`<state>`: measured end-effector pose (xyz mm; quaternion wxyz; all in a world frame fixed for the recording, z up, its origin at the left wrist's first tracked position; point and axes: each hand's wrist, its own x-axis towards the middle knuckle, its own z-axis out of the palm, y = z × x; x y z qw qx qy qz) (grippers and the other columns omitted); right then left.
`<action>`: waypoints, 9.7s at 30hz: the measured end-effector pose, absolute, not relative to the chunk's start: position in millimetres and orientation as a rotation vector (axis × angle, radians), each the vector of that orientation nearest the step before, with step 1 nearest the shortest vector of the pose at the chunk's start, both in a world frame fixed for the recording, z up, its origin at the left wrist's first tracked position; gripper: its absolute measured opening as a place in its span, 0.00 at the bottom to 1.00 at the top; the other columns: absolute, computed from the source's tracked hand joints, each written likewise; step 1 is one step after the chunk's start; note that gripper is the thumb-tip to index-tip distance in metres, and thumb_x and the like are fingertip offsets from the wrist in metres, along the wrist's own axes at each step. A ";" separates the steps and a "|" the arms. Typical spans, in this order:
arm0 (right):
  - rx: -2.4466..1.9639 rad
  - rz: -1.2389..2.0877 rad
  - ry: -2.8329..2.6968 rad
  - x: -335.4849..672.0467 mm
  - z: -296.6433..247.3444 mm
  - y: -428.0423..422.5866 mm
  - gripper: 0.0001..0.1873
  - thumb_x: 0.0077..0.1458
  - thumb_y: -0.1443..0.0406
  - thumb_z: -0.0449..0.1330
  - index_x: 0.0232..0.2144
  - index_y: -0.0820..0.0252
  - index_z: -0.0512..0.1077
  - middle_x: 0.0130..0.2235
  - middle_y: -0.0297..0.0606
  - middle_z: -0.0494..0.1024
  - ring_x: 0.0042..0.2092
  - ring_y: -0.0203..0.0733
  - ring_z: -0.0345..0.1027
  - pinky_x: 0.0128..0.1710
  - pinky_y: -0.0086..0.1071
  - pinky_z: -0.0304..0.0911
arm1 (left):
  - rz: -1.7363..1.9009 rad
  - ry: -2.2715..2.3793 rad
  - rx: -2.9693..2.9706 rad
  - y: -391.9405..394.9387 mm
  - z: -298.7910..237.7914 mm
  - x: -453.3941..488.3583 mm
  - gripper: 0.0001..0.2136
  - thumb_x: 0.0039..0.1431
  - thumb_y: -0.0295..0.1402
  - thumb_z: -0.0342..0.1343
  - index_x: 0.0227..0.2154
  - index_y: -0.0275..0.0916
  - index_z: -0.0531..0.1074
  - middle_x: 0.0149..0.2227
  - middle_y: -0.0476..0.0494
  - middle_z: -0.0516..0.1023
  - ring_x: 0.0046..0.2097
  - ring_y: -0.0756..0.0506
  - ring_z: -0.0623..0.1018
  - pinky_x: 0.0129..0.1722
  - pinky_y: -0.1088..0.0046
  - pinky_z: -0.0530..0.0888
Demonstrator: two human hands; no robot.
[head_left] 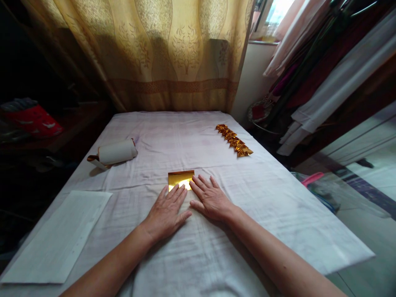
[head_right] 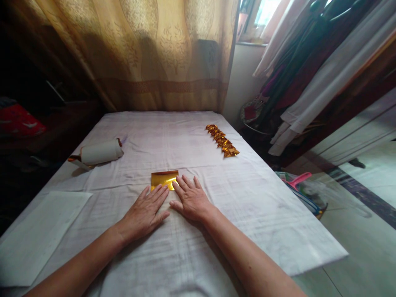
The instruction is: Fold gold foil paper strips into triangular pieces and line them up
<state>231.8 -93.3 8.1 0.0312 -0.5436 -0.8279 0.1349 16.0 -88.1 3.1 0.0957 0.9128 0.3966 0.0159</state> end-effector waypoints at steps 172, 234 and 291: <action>-1.555 0.284 -1.970 229.1 -11.0 -66.7 0.09 0.60 0.70 0.56 0.35 0.54 0.76 0.44 0.38 0.78 0.45 0.44 0.69 0.45 0.39 0.57 | 0.530 1.331 2.855 -83.3 15.2 -8.6 0.19 0.68 0.43 0.47 0.49 0.33 0.74 0.46 0.35 0.79 0.48 0.38 0.76 0.51 0.58 0.73; -1.466 0.396 -1.682 222.5 -0.6 -73.3 0.12 0.56 0.67 0.56 0.44 0.54 0.69 0.29 0.31 0.78 0.35 0.42 0.75 0.45 0.40 0.63 | 0.991 1.441 2.034 -53.6 6.2 -10.8 0.28 0.62 0.37 0.54 0.64 0.42 0.57 0.30 0.53 0.74 0.30 0.50 0.75 0.37 0.72 0.74; -1.063 0.300 -1.816 200.0 17.2 -90.7 0.15 0.60 0.69 0.60 0.48 0.50 0.71 0.40 0.35 0.82 0.49 0.45 0.72 0.49 0.42 0.67 | 1.063 1.183 2.200 -86.3 36.7 10.3 0.17 0.61 0.47 0.57 0.47 0.43 0.67 0.44 0.43 0.78 0.45 0.43 0.79 0.49 0.64 0.75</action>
